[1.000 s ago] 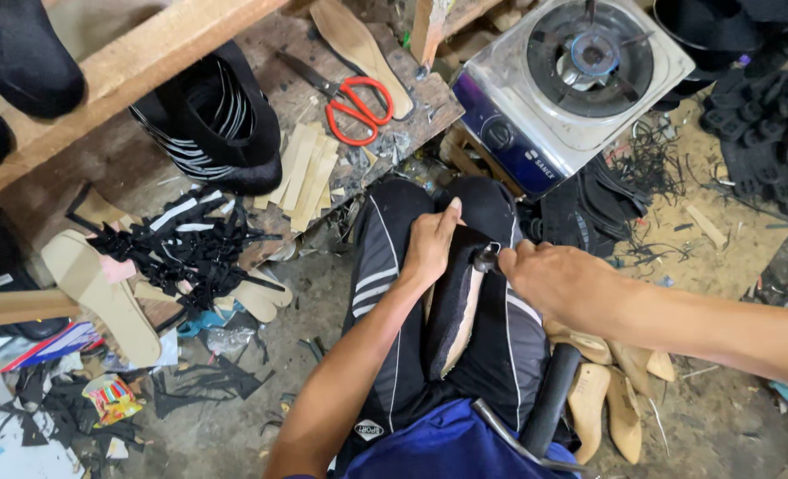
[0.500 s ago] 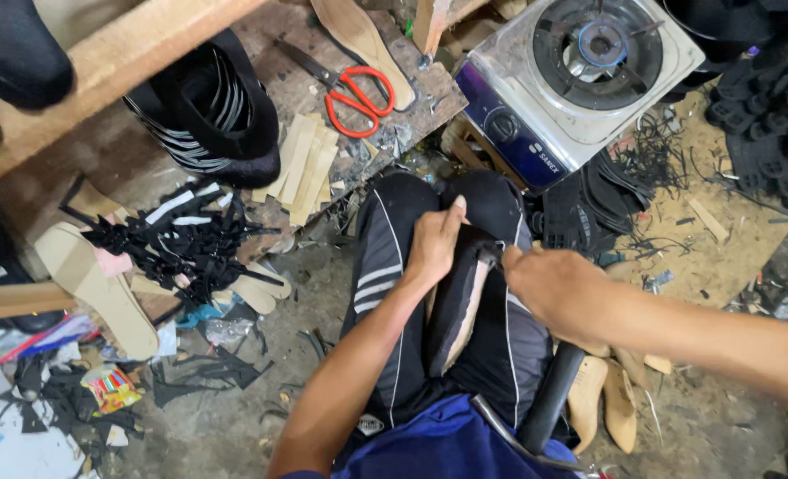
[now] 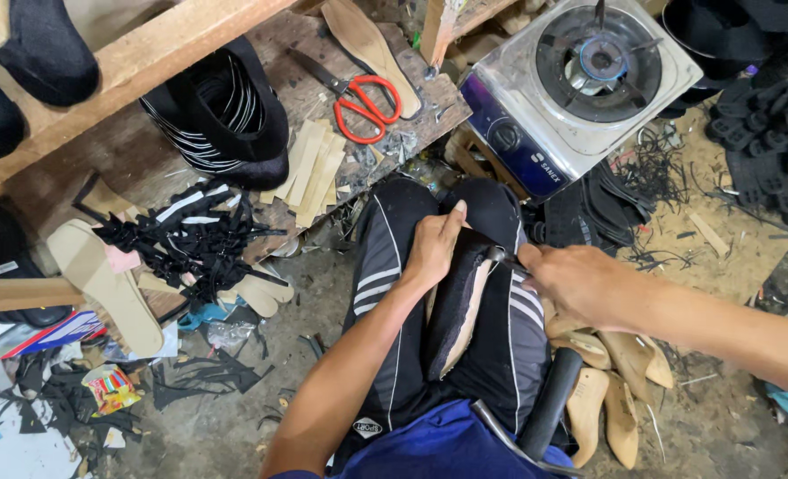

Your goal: The person sits on the floor holding a black fabric shoe upper on their lap. They hammer the shoe with a hammer, use pincers to grip and pull the material, briefly hold the shoe near a gas burner, and finally attach and press a decorative bow onto the toe of the shoe.

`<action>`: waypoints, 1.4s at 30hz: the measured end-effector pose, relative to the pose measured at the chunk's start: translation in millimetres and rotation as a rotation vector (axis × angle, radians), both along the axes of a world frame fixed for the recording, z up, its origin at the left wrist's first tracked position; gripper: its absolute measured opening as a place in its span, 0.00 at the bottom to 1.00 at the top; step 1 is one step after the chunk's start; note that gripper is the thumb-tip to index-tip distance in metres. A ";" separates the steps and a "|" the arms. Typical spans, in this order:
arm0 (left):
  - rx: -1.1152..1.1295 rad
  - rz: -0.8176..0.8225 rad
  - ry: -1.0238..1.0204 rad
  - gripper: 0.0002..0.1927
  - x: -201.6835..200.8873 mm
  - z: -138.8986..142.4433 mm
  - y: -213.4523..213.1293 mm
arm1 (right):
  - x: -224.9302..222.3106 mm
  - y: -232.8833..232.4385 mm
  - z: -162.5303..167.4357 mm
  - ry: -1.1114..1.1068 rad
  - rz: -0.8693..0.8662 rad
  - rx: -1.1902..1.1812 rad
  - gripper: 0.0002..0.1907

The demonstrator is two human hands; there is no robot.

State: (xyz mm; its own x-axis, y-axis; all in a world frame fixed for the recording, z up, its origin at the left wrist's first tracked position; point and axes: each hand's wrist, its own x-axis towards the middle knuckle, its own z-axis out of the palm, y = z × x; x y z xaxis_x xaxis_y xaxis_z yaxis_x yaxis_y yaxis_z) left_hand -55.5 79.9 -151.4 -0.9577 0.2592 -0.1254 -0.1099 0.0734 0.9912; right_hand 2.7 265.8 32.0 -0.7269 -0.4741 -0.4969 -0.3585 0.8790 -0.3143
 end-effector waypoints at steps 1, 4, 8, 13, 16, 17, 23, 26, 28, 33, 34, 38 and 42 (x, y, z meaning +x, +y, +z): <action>-0.024 -0.006 -0.014 0.31 0.4 -1.2 1.1 | 0.3 -1.1 -1.4 -0.063 -0.019 0.027 0.16; -0.053 0.000 0.008 0.31 1.8 -6.5 3.8 | -0.6 -7.8 -7.2 -0.113 0.006 0.082 0.16; -0.011 0.053 0.112 0.32 -1.1 -12.4 4.5 | -7.2 -14.1 -11.9 -0.106 0.049 0.155 0.20; 0.090 0.008 -0.039 0.32 -2.1 -12.2 1.0 | -13.6 2.3 -4.5 -0.129 0.051 -0.054 0.15; 0.104 0.014 -0.093 0.31 -0.6 -11.6 -0.8 | -12.0 9.9 -1.2 -0.287 -0.166 -0.084 0.16; 0.107 0.014 -0.107 0.31 -0.4 -11.8 -0.6 | -11.2 10.5 0.2 -0.354 -0.268 -0.072 0.20; 0.122 -0.022 -0.081 0.32 1.5 -16.8 4.1 | -9.8 -9.2 20.1 -0.221 -0.061 -0.212 0.16; 0.118 0.012 -0.075 0.32 1.5 -18.8 6.1 | -17.3 -24.9 29.8 -0.540 -0.345 0.193 0.17; 0.127 0.021 -0.036 0.33 0.8 -19.4 5.1 | -19.4 -28.3 30.3 -0.514 -0.314 0.194 0.18; 0.239 -0.010 -0.018 0.33 -3.9 -16.8 -2.7 | -13.3 -3.5 5.4 -0.450 -0.278 -0.089 0.22; 0.194 -0.015 0.022 0.33 -2.7 -15.8 -5.7 | -12.6 4.1 -1.8 -0.482 -0.283 -0.229 0.19; 0.296 -0.019 -0.164 0.32 1.3 -13.3 -9.0 | -9.3 24.6 -19.4 -0.614 -0.242 -0.553 0.16; 0.223 -0.034 -0.121 0.33 -0.3 -18.0 -6.1 | -12.2 20.3 -11.8 -0.797 -0.589 -0.417 0.12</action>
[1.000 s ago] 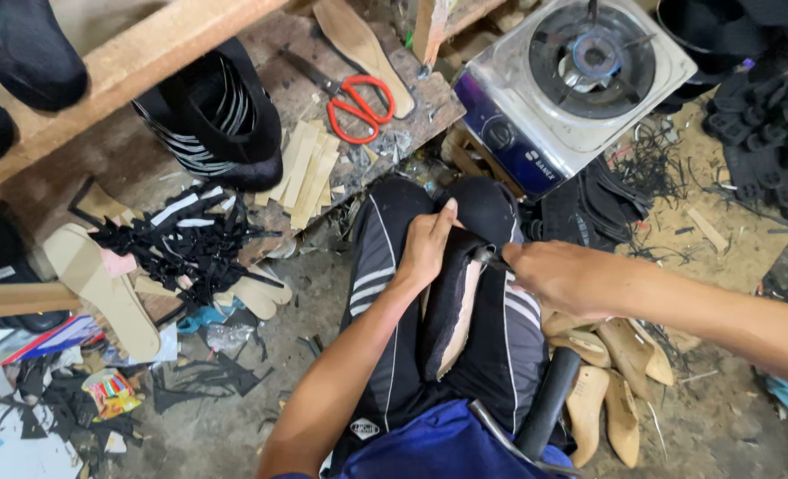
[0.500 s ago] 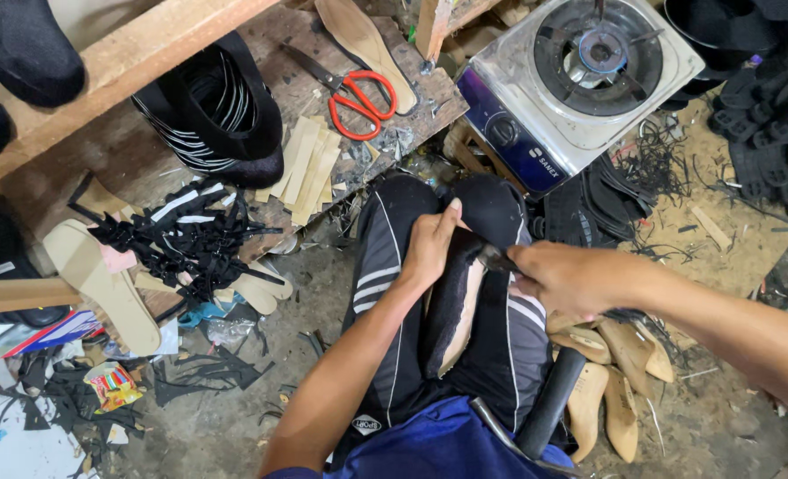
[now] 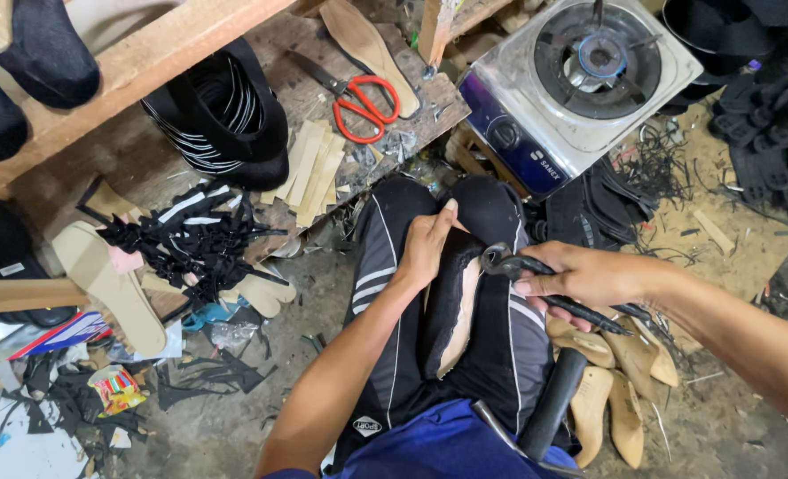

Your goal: The person sits on the floor holding a black fabric shoe upper on their lap. They hammer the shoe with a hammer, use pincers to grip and pull the material, briefly hold the shoe near a gas burner, and finally attach and press a decorative bow onto the toe of the shoe.

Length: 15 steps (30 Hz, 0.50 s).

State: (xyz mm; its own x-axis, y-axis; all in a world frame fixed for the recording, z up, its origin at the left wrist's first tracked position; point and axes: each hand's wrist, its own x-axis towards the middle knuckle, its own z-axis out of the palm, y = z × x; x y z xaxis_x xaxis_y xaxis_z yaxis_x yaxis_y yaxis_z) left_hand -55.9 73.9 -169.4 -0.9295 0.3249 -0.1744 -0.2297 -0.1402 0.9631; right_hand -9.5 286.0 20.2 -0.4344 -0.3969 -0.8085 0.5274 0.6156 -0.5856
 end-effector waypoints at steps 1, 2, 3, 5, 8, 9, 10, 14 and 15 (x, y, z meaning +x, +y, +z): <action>0.047 -0.010 -0.004 0.33 -0.1 -2.3 1.1 | 1.3 -4.0 4.3 -0.030 -0.002 -0.025 0.14; 0.094 -0.020 -0.006 0.33 -1.3 -4.6 0.9 | 0.7 -10.2 7.2 -0.058 -0.004 -0.051 0.17; 0.072 0.000 0.036 0.33 -2.4 -6.6 1.3 | 1.2 -16.4 9.8 -0.038 -0.014 -0.003 0.17; 0.021 0.046 0.110 0.34 -3.8 -7.3 -0.2 | 4.9 -33.3 11.3 -0.009 -0.026 0.088 0.18; 0.112 -0.002 -0.061 0.32 -7.1 7.2 -4.4 | 27.3 -56.8 13.6 0.208 -0.122 0.199 0.16; 0.078 0.025 0.022 0.33 -4.6 17.3 -6.6 | 39.4 -62.5 16.6 0.280 -0.143 0.218 0.15; 0.048 0.059 0.112 0.34 -3.0 30.0 -9.2 | 51.2 -67.6 20.5 0.361 -0.159 0.239 0.13; 0.078 0.128 0.458 0.35 -7.9 101.0 -33.0 | 83.8 -84.0 40.1 1.215 0.020 0.269 0.14; 0.134 0.090 0.487 0.35 -4.7 119.2 -40.0 | 88.8 -87.8 44.8 1.236 -0.004 0.246 0.14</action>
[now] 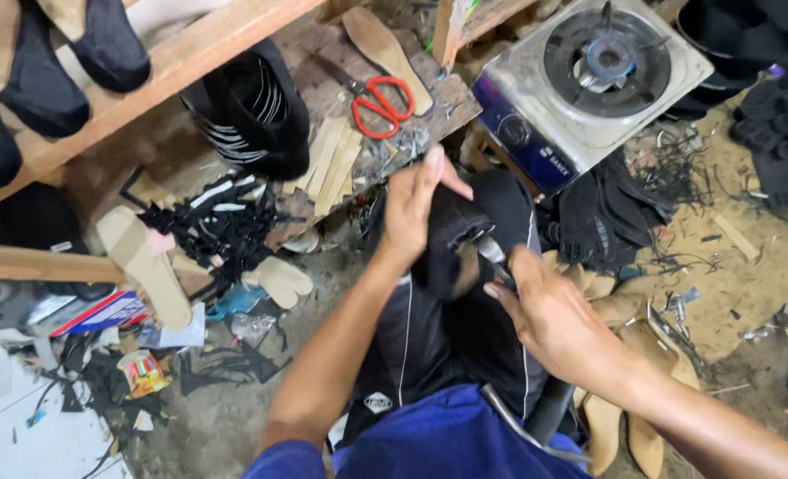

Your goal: The person sits on the floor holding a black fabric shoe upper on their lap. They hammer the shoe with a hammer, use pincers to grip and pull the material, briefly hold the shoe near a gas burner, and finally attach and press a decorative bow onto the toe of the shoe.

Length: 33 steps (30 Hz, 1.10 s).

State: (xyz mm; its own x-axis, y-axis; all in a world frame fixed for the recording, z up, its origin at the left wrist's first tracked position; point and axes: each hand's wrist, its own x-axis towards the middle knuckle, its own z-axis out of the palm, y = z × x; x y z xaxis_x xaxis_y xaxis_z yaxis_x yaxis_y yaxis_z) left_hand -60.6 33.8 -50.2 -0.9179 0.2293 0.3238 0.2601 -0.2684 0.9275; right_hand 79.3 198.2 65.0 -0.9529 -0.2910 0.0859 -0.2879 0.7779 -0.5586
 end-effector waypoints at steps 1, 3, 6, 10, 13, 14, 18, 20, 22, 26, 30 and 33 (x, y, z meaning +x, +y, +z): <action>0.047 -0.052 0.047 0.34 -3.5 17.7 -5.1 | 1.3 -2.8 3.8 0.035 -0.008 -0.027 0.13; 0.115 -0.151 0.127 0.34 -11.8 48.4 -14.9 | 0.4 -7.9 9.1 0.143 0.016 -0.047 0.13; 0.180 -0.230 0.105 0.34 -9.2 70.4 -20.0 | -0.6 -11.1 14.3 0.196 0.064 -0.043 0.13; 0.192 -0.140 0.021 0.35 -2.0 69.6 -21.4 | 3.6 -7.4 19.8 -0.047 0.020 -0.084 0.13; 0.193 -0.129 0.063 0.36 0.4 63.6 -23.3 | 6.1 -4.7 22.6 -0.091 0.028 -0.137 0.13; 0.195 -0.132 0.101 0.36 -0.7 62.8 -24.4 | 6.5 -4.9 22.5 -0.060 0.046 -0.164 0.13; 0.150 -0.147 0.062 0.35 -3.2 61.9 -24.3 | 8.1 -11.4 18.2 -0.014 -0.038 -0.051 0.15; 0.170 -0.155 0.046 0.35 -3.3 61.9 -23.1 | 10.4 -15.7 14.8 0.033 -0.066 -0.028 0.15; 0.175 -0.156 0.038 0.35 -3.0 61.2 -22.2 | 12.4 -18.4 11.9 0.041 -0.082 -0.043 0.15; 0.160 -0.162 0.049 0.34 -4.2 59.3 -22.9 | 12.8 -18.4 7.5 0.065 -0.052 -0.104 0.14; 0.199 -0.146 0.016 0.34 -4.9 58.0 -24.6 | 11.3 -19.2 3.1 -0.043 -0.117 -0.046 0.17; 0.191 -0.082 -0.001 0.34 -4.1 57.0 -25.0 | 13.3 -23.4 -1.0 -0.003 -0.096 -0.052 0.16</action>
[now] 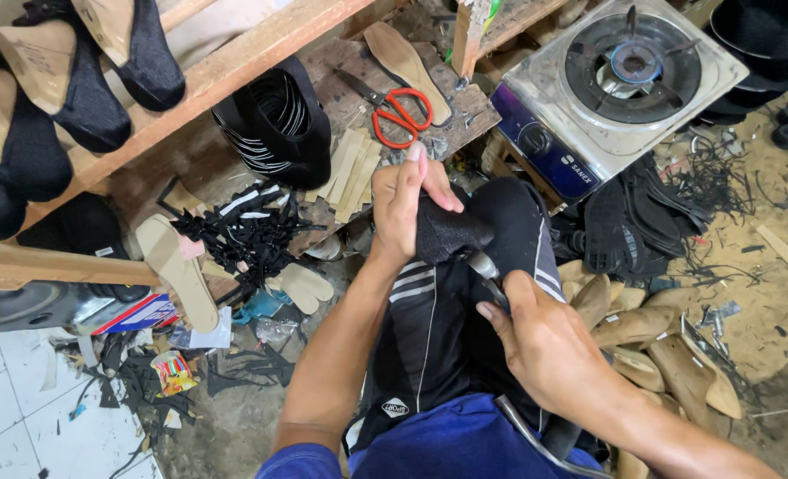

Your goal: The person sits on the floor holding a black fabric shoe upper on their lap. They hammer the shoe with a hammer, use pincers to grip and pull the material, briefly hold the shoe near a gas burner, and finally attach and press a decorative bow onto the toe of the shoe.

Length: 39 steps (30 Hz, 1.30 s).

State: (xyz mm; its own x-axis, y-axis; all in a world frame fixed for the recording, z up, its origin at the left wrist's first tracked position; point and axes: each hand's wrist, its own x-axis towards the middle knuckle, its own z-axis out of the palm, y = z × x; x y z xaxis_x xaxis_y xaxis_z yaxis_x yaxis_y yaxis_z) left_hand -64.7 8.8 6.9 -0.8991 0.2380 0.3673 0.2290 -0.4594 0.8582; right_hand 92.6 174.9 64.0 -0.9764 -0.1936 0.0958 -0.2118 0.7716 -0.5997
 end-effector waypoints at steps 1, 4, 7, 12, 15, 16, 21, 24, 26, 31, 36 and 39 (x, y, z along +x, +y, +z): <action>0.002 0.010 -0.009 0.34 0.7 -0.3 -0.4 | 1.6 -1.8 -1.2 -0.035 -0.014 0.022 0.16; 0.006 0.017 -0.006 0.34 1.0 -1.3 -0.4 | 5.0 -4.9 -4.3 -0.058 -0.037 0.055 0.16; 0.008 0.011 -0.007 0.34 1.9 -2.9 -0.1 | 8.8 -5.4 -6.3 -0.056 -0.040 0.067 0.16; -0.005 0.019 0.011 0.34 4.2 -6.8 4.1 | 12.2 -9.8 -11.3 -0.023 -0.061 0.076 0.16; -0.031 0.025 0.008 0.33 8.3 -8.7 4.7 | 11.5 -18.0 -16.7 0.013 -0.064 0.089 0.15; -0.034 0.018 0.005 0.33 8.9 -8.9 4.1 | 10.3 -20.2 -18.5 0.024 -0.064 0.094 0.15; 0.006 -0.012 -0.030 0.31 9.2 -8.6 -13.0 | 2.9 -21.3 -21.8 0.089 0.022 -0.005 0.14; 0.122 -0.075 -0.046 0.30 7.7 -9.7 -23.6 | -5.6 -13.4 -17.1 -0.006 0.132 -0.217 0.11; 0.171 -0.084 -0.020 0.30 8.7 -11.1 -27.5 | -11.2 -7.4 -11.7 -0.135 0.206 -0.461 0.09; 0.154 -0.086 0.014 0.30 11.9 -11.4 -30.8 | -8.5 -4.5 -2.9 -0.148 0.231 -0.376 0.09; 0.163 -0.064 -0.023 0.31 11.9 -11.4 -30.2 | -3.1 -26.6 -23.1 -0.144 -0.011 -0.166 0.16; 0.215 -0.030 -0.069 0.30 10.8 -14.3 -29.7 | -8.4 -38.5 -38.8 0.086 0.007 -0.234 0.15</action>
State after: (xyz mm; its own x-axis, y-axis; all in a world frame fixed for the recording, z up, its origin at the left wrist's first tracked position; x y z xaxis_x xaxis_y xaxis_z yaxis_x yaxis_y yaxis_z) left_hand -53.9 -20.8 -7.4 -0.9174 0.1880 0.3507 0.1570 -0.6389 0.7531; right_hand 84.2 136.4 25.2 -0.9614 -0.1625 0.2220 -0.2746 0.6121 -0.7415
